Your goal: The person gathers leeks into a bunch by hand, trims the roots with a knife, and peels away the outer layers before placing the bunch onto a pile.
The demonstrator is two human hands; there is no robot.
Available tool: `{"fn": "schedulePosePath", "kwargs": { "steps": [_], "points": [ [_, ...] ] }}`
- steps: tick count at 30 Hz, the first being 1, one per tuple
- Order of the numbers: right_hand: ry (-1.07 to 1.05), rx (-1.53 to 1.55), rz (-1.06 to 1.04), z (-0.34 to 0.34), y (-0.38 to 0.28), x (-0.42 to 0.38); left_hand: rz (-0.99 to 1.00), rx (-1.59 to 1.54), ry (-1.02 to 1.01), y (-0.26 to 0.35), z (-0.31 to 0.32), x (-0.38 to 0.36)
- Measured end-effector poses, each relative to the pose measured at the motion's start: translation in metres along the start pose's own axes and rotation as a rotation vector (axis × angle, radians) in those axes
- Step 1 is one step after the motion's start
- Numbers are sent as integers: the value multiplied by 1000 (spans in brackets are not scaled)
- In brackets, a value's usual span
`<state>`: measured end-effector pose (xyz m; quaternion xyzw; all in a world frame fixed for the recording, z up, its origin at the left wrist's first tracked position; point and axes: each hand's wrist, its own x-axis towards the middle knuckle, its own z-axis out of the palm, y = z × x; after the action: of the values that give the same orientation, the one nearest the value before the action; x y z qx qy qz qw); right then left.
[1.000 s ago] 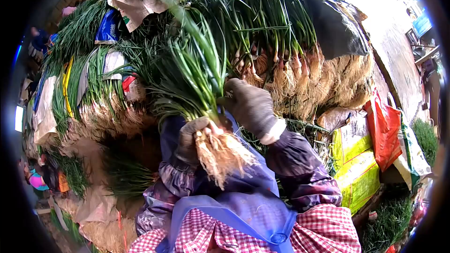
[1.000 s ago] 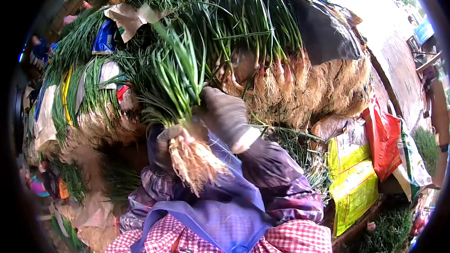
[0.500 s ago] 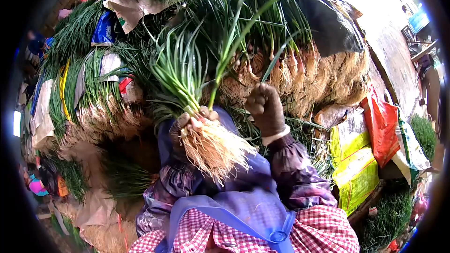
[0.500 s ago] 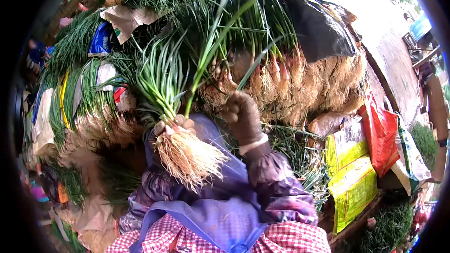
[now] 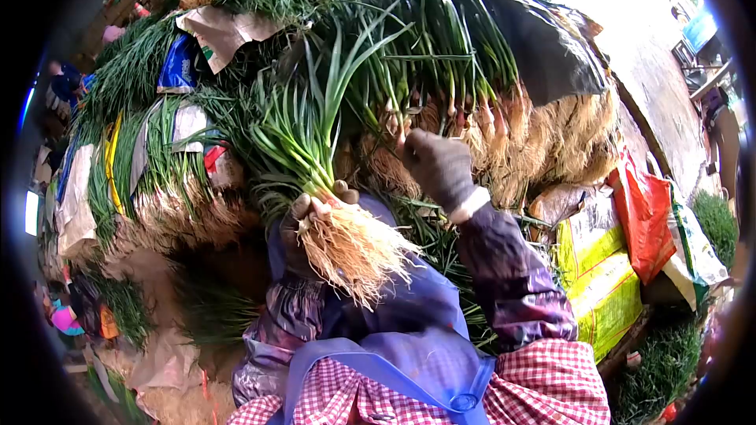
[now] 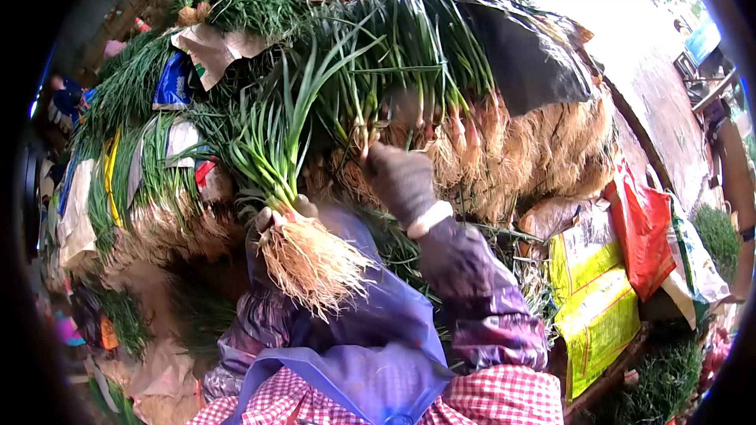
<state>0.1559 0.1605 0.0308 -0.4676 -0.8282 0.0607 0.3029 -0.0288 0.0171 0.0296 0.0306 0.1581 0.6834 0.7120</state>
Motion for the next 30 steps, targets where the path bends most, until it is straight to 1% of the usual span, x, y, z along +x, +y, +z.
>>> {"fn": "schedulePosePath", "kwargs": {
  "steps": [1,3,4,5,6,7,9,10,11,13,14,15,17,18,19,21,22,25,26,27,28,29,30],
  "points": [
    [-22,-29,-74,-6,-12,-11,-3,38,10,-2,2,-2],
    [-262,-35,-195,-30,-45,-30,-27,126,22,-4,9,0],
    [-234,-49,-383,-14,-40,-45,-68,41,-20,-3,5,2],
    [-437,-85,-454,7,-31,-60,-113,-43,-59,-3,0,3],
    [-546,-59,-352,-2,-33,-56,-67,71,-6,-2,-9,3],
    [-569,197,-195,-11,-27,-50,-16,185,47,-2,-8,3],
    [-511,745,87,-21,-16,-38,-43,138,51,-9,12,-5],
    [-437,1036,199,-23,-10,-31,-61,97,-5,-8,13,-6],
    [-426,1134,219,-19,-13,-24,-87,111,35,-6,0,-6],
    [-628,1454,222,-3,-29,-30,-85,115,62,-3,-7,-10],
    [-771,1635,198,10,-31,-38,-163,101,-6,2,-4,-13],
    [-744,1682,258,11,-39,-43,-168,19,-46,3,8,-16],
    [-712,1314,277,15,-46,-46,-80,-36,-8,3,14,-22],
    [-665,1284,243,17,-45,-50,-99,116,36,9,5,-22],
    [-617,1252,212,19,-45,-54,-139,145,-8,9,-2,-20],
    [-508,1095,193,19,-41,-60,-218,202,-97,8,-11,-18],
    [-313,897,-22,20,-38,-61,-209,231,-98,9,-16,-17],
    [-257,70,47,3,-1,-43,-264,47,-161,11,-9,-17],
    [-407,-3,59,-1,12,-43,-251,-43,-278,12,-18,-13],
    [-559,-76,67,-5,26,-44,-267,-54,-377,18,-16,-12],
    [-707,-44,-16,-16,29,-48,-213,-45,-352,17,-13,-11],
    [-758,-39,-154,-29,34,-44,-171,-33,-314,14,-10,-10],
    [-570,-92,41,-43,30,-32,-119,-19,-287,12,-5,-7]
  ]
}}
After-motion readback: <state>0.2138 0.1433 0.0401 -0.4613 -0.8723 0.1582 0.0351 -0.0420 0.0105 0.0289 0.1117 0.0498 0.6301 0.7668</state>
